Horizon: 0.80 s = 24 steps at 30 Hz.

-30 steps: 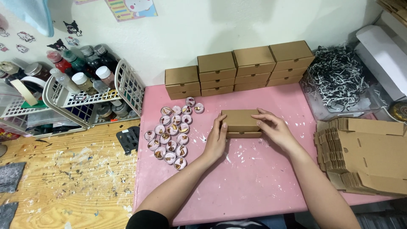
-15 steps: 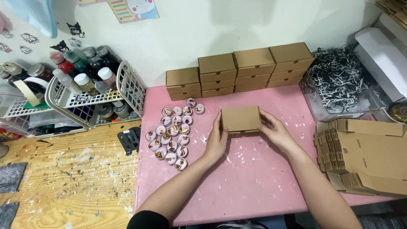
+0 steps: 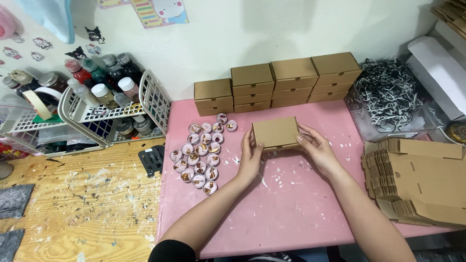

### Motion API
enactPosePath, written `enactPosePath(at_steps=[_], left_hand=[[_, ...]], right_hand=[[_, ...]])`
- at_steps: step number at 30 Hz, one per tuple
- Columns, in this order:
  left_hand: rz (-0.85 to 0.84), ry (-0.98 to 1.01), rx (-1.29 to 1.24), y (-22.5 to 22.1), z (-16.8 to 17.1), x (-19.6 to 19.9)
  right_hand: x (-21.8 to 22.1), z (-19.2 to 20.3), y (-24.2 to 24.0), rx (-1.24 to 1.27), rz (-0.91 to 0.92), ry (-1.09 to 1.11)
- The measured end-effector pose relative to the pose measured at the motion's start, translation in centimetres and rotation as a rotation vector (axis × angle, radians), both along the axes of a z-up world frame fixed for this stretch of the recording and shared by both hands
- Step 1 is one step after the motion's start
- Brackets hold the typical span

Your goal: Assembling small cardboard boxes and filling them with shredded paper and small items.

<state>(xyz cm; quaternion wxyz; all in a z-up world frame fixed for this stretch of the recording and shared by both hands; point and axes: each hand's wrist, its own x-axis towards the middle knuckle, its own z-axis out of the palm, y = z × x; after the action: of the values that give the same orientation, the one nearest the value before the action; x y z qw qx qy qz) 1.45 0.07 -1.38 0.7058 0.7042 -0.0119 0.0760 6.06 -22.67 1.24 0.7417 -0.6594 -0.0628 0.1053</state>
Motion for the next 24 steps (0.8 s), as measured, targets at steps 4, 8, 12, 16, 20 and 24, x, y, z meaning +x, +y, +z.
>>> enactPosePath(at_steps=[4,8,12,16,20,24], left_hand=[[-0.043,-0.157,-0.219,0.2,-0.7,0.9],[0.002,-0.112,-0.086,1.6,0.7,1.6],[0.2,-0.044,0.147,5.6,7.5,2.0],[0.41,-0.12,0.18,11.9,10.4,5.1],[0.573,-0.175,0.291,16.6,8.0,10.0],[0.621,-0.049,0.269,18.1,4.8,14.8]], right_hand=[[-0.8,1.5,0.9,-0.02,-0.029,0.04],[-1.2,2.1,1.9,-0.145,-0.044,0.002],[-1.1,2.5,3.0,-0.215,-0.079,-0.033],[1.7,2.7,3.3,-0.359,-0.112,-0.213],[4.3,4.5,4.5,-0.615,-0.202,-0.566],[7.4,6.9,6.0,-0.943,-0.205,-0.726]])
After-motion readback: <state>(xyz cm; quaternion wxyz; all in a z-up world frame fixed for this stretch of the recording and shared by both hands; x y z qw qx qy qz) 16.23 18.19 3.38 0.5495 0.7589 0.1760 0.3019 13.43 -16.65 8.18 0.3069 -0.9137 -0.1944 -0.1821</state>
